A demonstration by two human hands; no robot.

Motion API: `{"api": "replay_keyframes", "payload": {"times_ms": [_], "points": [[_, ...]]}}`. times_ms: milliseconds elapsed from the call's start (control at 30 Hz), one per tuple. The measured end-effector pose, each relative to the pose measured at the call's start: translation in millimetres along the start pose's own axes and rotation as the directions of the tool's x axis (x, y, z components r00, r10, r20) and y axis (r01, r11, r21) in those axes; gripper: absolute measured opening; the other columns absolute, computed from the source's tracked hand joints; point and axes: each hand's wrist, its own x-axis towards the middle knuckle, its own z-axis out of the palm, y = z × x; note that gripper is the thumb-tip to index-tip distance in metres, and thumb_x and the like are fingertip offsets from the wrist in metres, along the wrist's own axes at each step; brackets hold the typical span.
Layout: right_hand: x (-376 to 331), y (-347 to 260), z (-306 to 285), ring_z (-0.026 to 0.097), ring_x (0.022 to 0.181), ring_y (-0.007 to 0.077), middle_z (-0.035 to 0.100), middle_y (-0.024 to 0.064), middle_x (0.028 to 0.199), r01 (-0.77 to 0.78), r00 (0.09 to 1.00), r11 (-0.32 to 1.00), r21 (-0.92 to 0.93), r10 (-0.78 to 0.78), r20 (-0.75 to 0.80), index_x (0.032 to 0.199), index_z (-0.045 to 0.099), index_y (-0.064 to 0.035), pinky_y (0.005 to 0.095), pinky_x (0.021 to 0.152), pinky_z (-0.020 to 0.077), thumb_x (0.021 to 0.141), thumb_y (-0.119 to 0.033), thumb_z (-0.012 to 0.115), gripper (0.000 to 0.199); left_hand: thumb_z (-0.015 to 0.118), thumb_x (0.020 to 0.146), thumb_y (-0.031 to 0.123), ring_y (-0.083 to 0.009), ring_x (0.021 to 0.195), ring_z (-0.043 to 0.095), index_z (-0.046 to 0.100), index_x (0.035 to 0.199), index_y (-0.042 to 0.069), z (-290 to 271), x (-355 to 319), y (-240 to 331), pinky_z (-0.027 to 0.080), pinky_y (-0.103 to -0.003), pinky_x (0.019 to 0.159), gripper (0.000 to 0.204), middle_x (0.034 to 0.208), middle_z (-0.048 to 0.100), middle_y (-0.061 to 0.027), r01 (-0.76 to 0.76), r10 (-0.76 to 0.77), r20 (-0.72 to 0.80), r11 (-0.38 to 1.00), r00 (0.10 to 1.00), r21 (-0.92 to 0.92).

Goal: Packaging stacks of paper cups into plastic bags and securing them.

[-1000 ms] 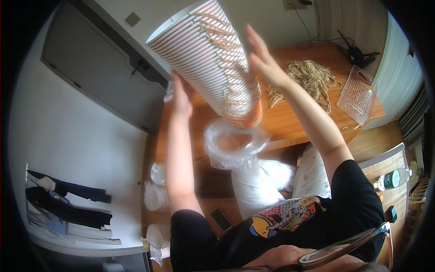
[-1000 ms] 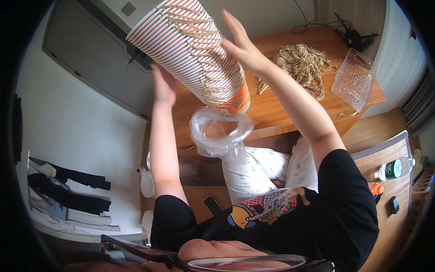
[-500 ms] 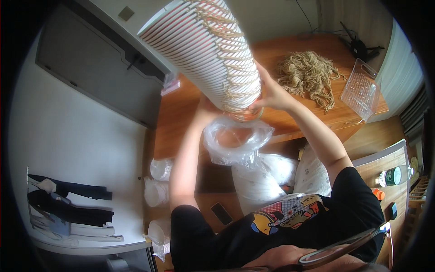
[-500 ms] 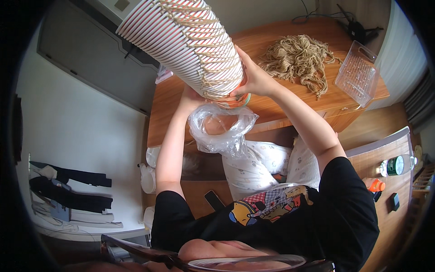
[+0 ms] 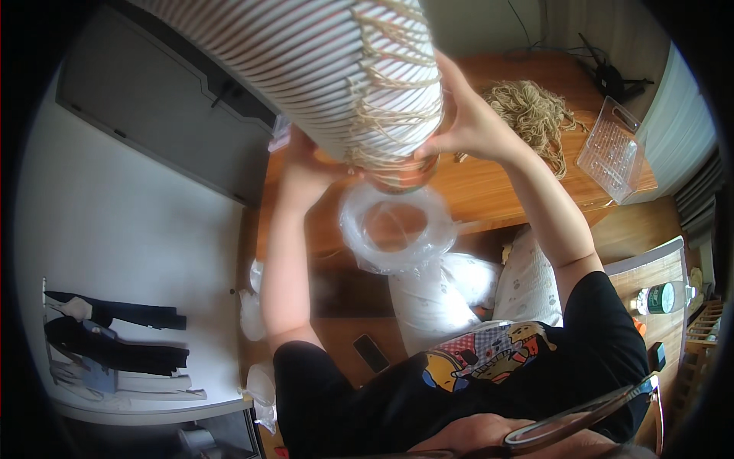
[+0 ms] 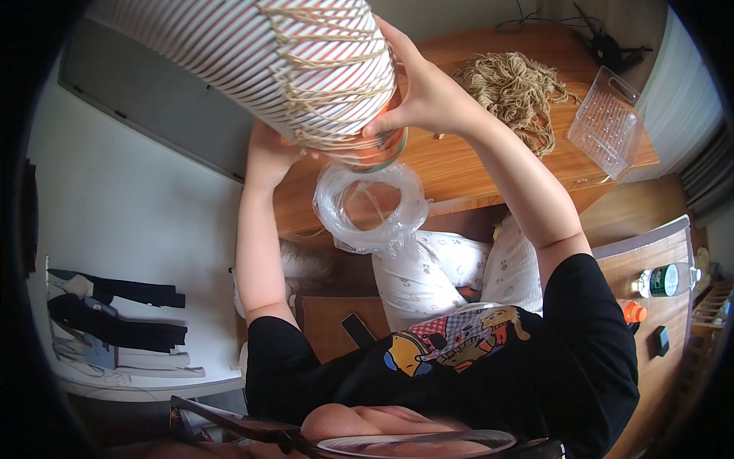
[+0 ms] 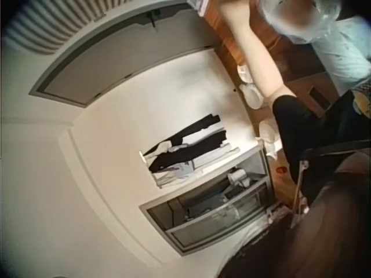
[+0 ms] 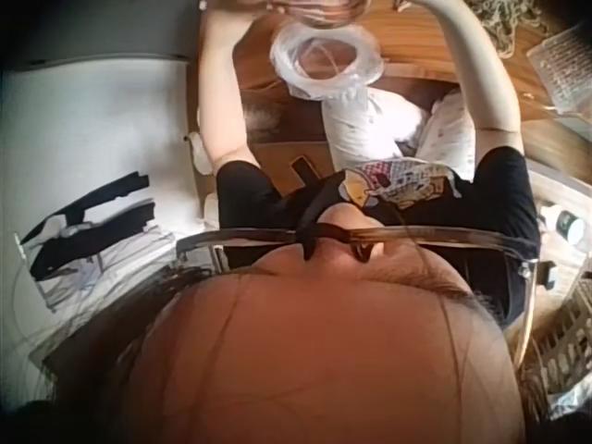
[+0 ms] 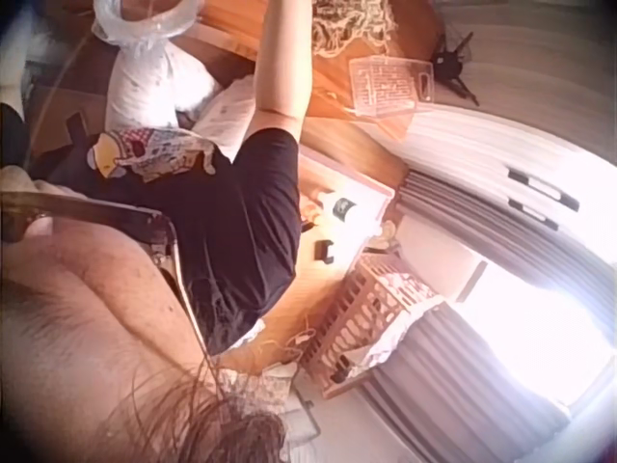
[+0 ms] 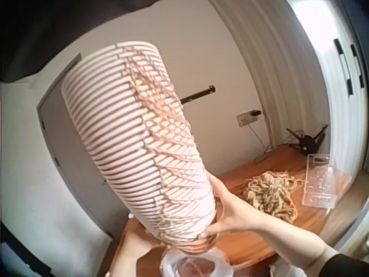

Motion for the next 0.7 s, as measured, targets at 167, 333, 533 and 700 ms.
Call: {"api": "replay_keyframes", "payload": {"times_ms": [167, 333, 533, 700], "points": [[-8.4, -20.6, 15.1, 0.029, 0.140, 0.0247, 0.029, 0.0140, 0.151, -0.063, 0.996, 0.997, 0.036, 0.060, 0.070, 0.150, 0.012, -0.0015, 0.0388, 0.115, 0.0231, 0.054, -0.028, 0.093, 0.129, 0.096, 0.048, 0.018, -0.0219, 0.109, 0.058, 0.043, 0.127, -0.001, 7.1, -44.4, 41.9, 0.049, -0.036, 0.092, 0.097, 0.120, 0.059, -0.0107, -0.121, 0.146, -0.082, 0.961, 0.986, 0.250], [-31.4, -11.2, 30.7, 0.035, 0.136, 0.0246, 0.035, 0.0132, 0.148, -0.165, 0.979, 0.979, 0.119, 0.148, 0.140, 0.151, 0.013, -0.0036, 0.0411, 0.113, 0.0271, 0.057, -0.028, 0.093, 0.126, 0.094, 0.052, 0.013, -0.0202, 0.100, 0.064, 0.043, 0.123, -0.001, 21.9, -78.9, 41.7, 0.051, -0.033, 0.086, 0.088, 0.107, 0.067, -0.0112, -0.013, 0.038, -0.064, 0.936, 0.997, 0.353], [-45.7, 11.2, 48.2, 0.038, 0.134, 0.0255, 0.037, 0.0131, 0.147, -0.244, 0.961, 0.952, 0.184, 0.212, 0.174, 0.152, 0.012, -0.0066, 0.0430, 0.113, 0.0288, 0.059, -0.029, 0.091, 0.123, 0.091, 0.057, 0.012, -0.0229, 0.099, 0.066, 0.043, 0.123, -0.003, 19.3, -99.1, 20.8, 0.053, -0.034, 0.084, 0.083, 0.104, 0.069, -0.0123, 0.103, -0.067, -0.115, 0.935, 0.991, 0.339], [-54.5, 31.4, 58.4, 0.037, 0.135, 0.0245, 0.035, 0.0126, 0.148, -0.244, 0.964, 0.942, 0.231, 0.210, 0.162, 0.152, 0.011, -0.0061, 0.0424, 0.113, 0.0286, 0.061, -0.027, 0.091, 0.123, 0.093, 0.055, 0.019, -0.0267, 0.111, 0.061, 0.038, 0.130, 0.000, 13.8, -101.5, -8.0, 0.050, -0.037, 0.092, 0.094, 0.118, 0.063, -0.0160, 0.150, -0.105, -0.134, 0.908, 0.985, 0.390]]}}
